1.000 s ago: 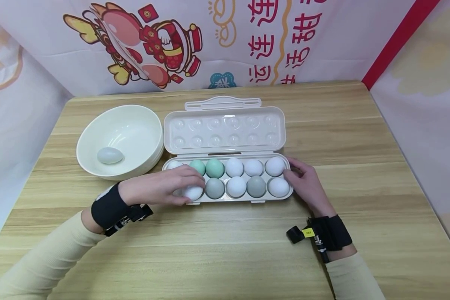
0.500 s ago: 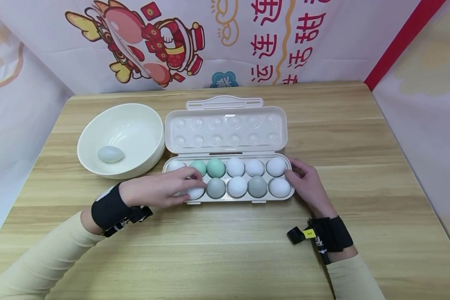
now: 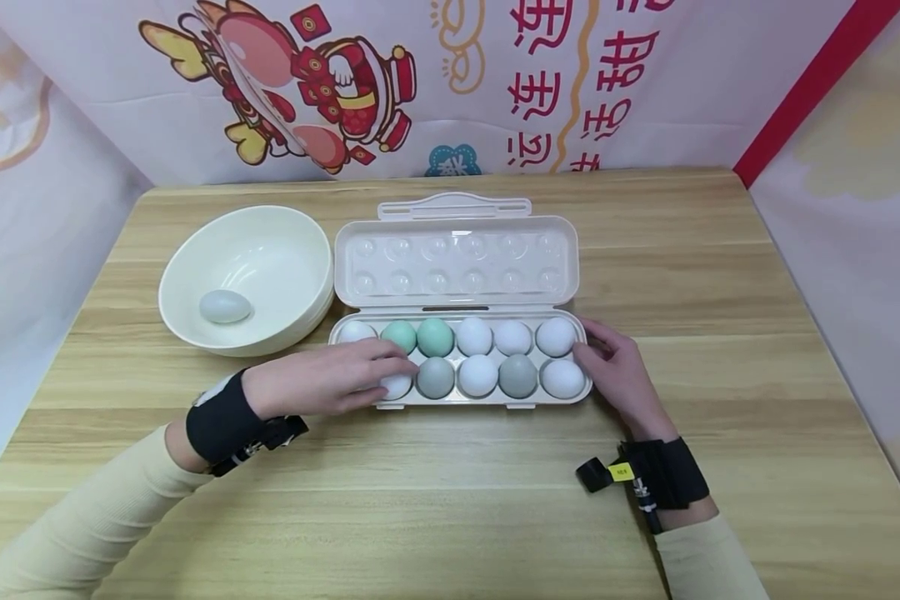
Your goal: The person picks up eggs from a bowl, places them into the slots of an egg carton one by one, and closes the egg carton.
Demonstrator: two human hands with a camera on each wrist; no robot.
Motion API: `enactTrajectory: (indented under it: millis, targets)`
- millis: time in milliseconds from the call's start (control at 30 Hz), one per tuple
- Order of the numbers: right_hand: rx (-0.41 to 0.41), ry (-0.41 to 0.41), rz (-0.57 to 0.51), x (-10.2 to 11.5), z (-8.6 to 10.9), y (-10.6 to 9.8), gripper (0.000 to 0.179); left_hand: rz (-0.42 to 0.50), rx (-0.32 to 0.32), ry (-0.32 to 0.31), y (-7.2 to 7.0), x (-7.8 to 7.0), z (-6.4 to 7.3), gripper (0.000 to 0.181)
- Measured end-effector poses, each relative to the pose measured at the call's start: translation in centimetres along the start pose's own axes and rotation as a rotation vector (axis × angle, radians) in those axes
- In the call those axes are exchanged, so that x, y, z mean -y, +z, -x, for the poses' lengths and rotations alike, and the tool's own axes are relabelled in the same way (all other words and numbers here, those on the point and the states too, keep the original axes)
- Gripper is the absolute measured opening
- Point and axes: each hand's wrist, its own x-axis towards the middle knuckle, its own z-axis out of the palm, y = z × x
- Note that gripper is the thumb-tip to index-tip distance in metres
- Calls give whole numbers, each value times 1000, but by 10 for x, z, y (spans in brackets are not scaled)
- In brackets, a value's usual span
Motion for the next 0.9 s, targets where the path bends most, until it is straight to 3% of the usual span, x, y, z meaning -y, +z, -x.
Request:
enactTrajectory:
  millis: [200, 567, 700, 900]
  targets:
    - [-5, 14, -18, -1, -1, 1, 45, -42, 17, -53, -7, -3, -1, 30]
    - [-16, 54, 10, 0, 0, 0, 30, -143, -66, -78, -29, 1, 10, 23]
    - [-8, 44, -10, 1, 0, -1, 25, -155, -70, -150, -38, 9, 20, 24]
    - [-5, 14, 10, 0, 2, -2, 22, -91, -70, -255, -56, 20, 37, 28]
